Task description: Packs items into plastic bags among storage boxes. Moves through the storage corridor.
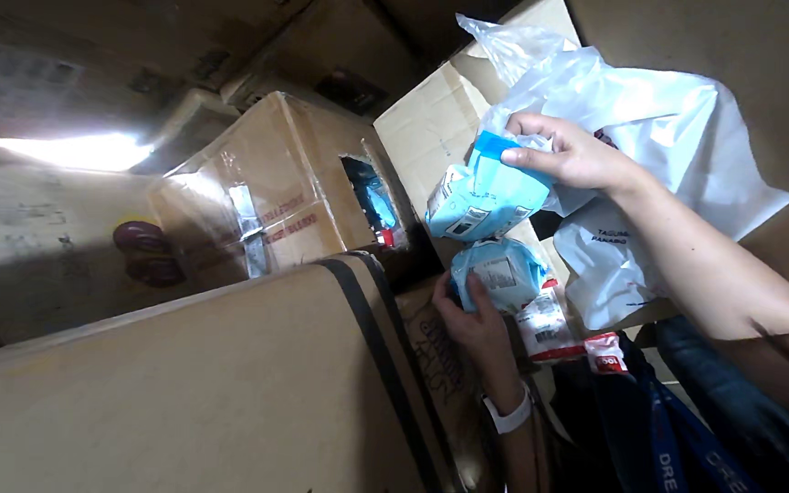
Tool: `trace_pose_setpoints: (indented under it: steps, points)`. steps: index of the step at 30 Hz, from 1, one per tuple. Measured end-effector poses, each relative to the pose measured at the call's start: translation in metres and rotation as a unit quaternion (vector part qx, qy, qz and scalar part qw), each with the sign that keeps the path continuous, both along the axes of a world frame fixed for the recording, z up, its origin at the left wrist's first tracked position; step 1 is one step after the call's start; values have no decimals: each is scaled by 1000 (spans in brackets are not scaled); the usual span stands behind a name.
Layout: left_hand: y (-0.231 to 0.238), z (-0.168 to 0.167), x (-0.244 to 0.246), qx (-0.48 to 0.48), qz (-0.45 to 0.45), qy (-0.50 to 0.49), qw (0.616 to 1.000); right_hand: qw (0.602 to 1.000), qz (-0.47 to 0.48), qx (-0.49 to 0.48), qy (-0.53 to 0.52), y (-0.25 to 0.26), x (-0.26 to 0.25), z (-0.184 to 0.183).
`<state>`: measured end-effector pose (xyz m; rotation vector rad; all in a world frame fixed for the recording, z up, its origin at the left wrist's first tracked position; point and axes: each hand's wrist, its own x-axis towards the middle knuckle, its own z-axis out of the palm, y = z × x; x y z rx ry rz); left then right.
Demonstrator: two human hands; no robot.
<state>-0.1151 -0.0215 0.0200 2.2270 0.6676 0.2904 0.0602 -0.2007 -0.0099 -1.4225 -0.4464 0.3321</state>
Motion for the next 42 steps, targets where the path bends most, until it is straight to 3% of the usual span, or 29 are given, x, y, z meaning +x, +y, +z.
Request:
trace_pose_setpoints:
  steps: [6, 10, 13, 17, 20, 24, 27, 32, 34, 37, 39, 42]
  points:
    - [12, 24, 44, 71, -47, -88, 993, 999, 42, -34, -1, -8, -9, 6]
    - [34, 26, 123, 1, -84, 6, 996, 997, 42, -60, 6, -10, -16, 9]
    - [52, 7, 189, -17, -10, 110, 994, 995, 39, -97, 5, -11, -22, 11]
    - [68, -11, 236, -33, 129, 85, 987, 985, 6, -169, 13, -9, -32, 15]
    - [63, -16, 250, 25, 178, 103, 978, 981, 42, -182, 45, -9, -41, 18]
    - [57, -22, 253, 89, 155, 146, 973, 977, 88, -177, 84, -6, -40, 26]
    - [64, -26, 252, 43, 174, 167, 970, 967, 123, -200, 98, -7, -33, 30]
    - [97, -61, 231, -131, 245, 161, 947, 961, 145, -198, 125, -12, -26, 22]
    - [110, -75, 230, -149, 231, 159, 948, 960, 153, -199, 127, -11, -25, 22]
    - [119, -92, 251, -62, 177, 224, 956, 959, 158, -202, 120, -9, -22, 18]
    - [125, -93, 260, -16, 158, 266, 951, 957, 166, -209, 116, -7, -22, 14]
    - [134, -91, 253, -20, 122, 263, 957, 956, 166, -208, 120, -5, -24, 13]
